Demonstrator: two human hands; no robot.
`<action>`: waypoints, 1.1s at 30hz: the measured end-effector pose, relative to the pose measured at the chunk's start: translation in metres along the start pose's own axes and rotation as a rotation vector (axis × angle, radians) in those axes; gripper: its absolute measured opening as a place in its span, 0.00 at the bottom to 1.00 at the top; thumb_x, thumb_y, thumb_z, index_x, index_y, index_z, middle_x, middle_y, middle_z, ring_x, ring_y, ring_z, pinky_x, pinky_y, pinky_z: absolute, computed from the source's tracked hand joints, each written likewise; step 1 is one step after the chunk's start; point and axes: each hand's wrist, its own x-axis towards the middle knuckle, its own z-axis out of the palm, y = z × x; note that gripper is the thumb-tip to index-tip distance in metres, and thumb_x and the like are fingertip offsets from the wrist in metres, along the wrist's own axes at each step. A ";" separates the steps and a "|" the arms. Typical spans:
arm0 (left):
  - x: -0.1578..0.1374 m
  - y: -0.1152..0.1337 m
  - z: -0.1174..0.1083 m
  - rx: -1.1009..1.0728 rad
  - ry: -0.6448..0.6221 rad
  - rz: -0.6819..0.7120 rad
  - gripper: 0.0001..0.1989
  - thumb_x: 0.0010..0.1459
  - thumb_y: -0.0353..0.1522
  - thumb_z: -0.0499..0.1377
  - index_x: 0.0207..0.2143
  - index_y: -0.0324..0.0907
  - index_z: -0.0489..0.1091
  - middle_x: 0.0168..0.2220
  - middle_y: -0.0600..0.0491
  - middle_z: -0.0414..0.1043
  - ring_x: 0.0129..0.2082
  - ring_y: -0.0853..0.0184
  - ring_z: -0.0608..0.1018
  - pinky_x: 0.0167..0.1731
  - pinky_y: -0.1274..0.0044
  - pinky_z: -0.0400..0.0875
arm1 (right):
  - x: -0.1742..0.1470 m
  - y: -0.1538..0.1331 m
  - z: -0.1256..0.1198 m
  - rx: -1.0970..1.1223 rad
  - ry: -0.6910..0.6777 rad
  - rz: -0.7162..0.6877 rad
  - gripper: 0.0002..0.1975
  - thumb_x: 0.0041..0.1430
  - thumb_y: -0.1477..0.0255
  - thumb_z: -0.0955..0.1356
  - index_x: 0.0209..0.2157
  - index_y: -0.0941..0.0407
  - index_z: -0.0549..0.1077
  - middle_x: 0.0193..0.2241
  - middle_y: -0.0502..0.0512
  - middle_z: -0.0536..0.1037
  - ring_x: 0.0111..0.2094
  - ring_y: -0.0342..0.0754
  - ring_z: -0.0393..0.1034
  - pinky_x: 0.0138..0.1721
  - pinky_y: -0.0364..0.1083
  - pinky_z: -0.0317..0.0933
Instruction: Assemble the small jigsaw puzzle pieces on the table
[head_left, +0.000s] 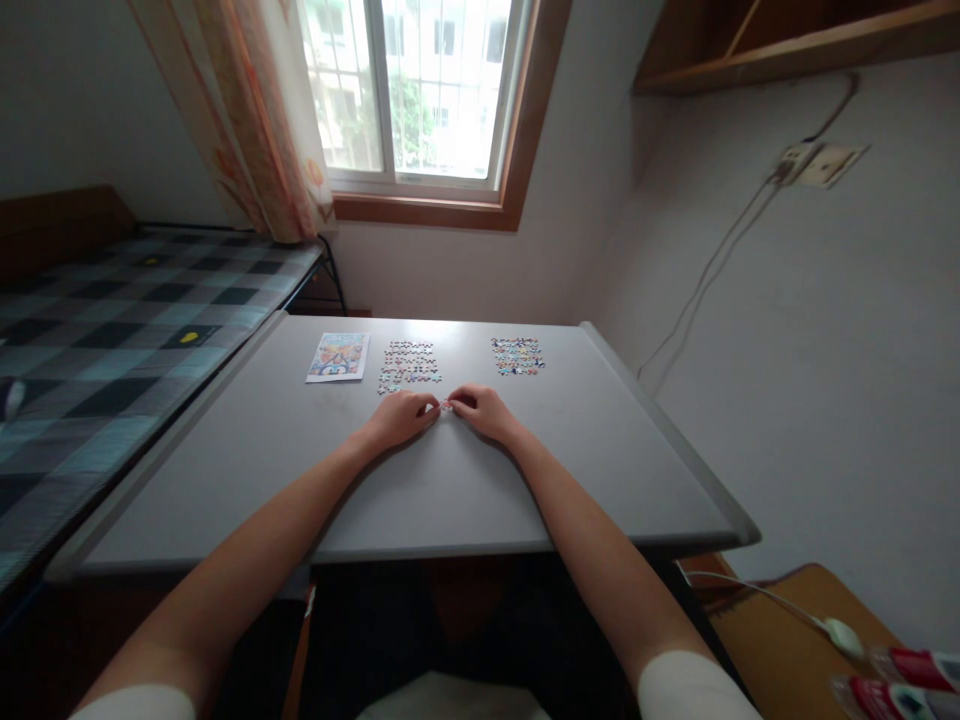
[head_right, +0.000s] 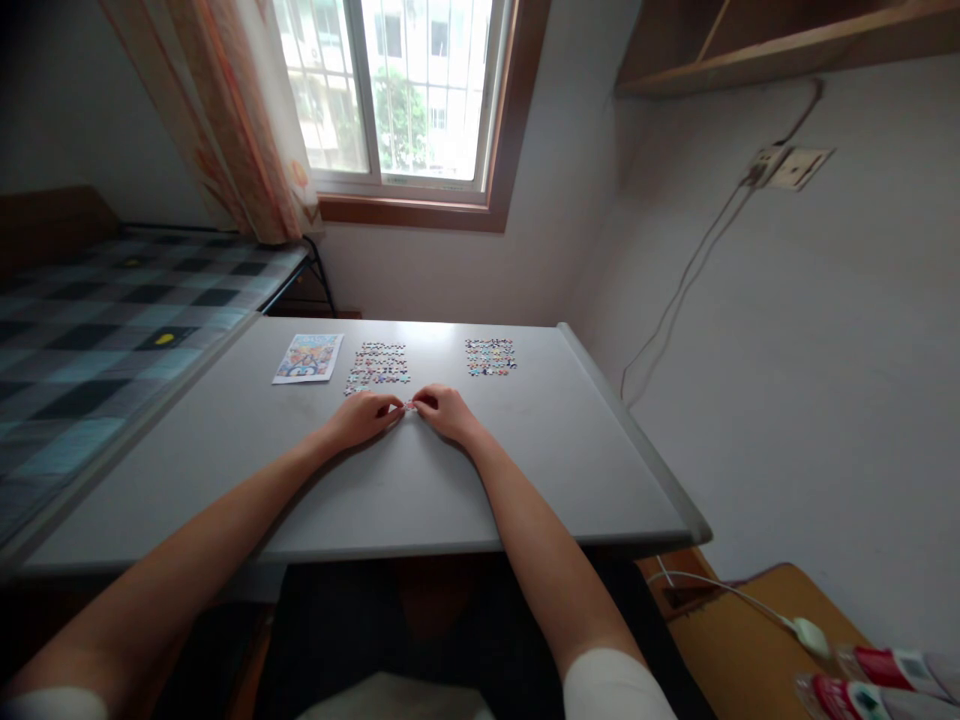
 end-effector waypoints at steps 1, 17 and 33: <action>0.000 0.000 0.000 0.000 0.000 0.001 0.18 0.60 0.41 0.49 0.37 0.44 0.76 0.23 0.52 0.73 0.23 0.69 0.71 0.25 0.78 0.58 | 0.000 0.000 0.000 0.000 0.000 0.003 0.07 0.53 0.73 0.67 0.31 0.59 0.77 0.28 0.53 0.77 0.29 0.42 0.66 0.33 0.41 0.59; 0.000 -0.002 0.001 0.009 0.004 0.003 0.17 0.60 0.41 0.49 0.37 0.45 0.76 0.22 0.53 0.73 0.23 0.68 0.71 0.25 0.78 0.57 | 0.000 0.002 0.001 -0.004 0.000 -0.017 0.07 0.54 0.73 0.67 0.31 0.59 0.76 0.28 0.53 0.77 0.29 0.42 0.67 0.33 0.41 0.59; -0.001 0.002 -0.003 0.007 -0.005 -0.013 0.19 0.60 0.42 0.49 0.37 0.44 0.76 0.22 0.52 0.73 0.23 0.68 0.72 0.25 0.78 0.58 | -0.001 -0.001 -0.001 -0.005 -0.007 0.004 0.07 0.54 0.72 0.66 0.32 0.59 0.77 0.29 0.53 0.77 0.30 0.43 0.67 0.33 0.42 0.60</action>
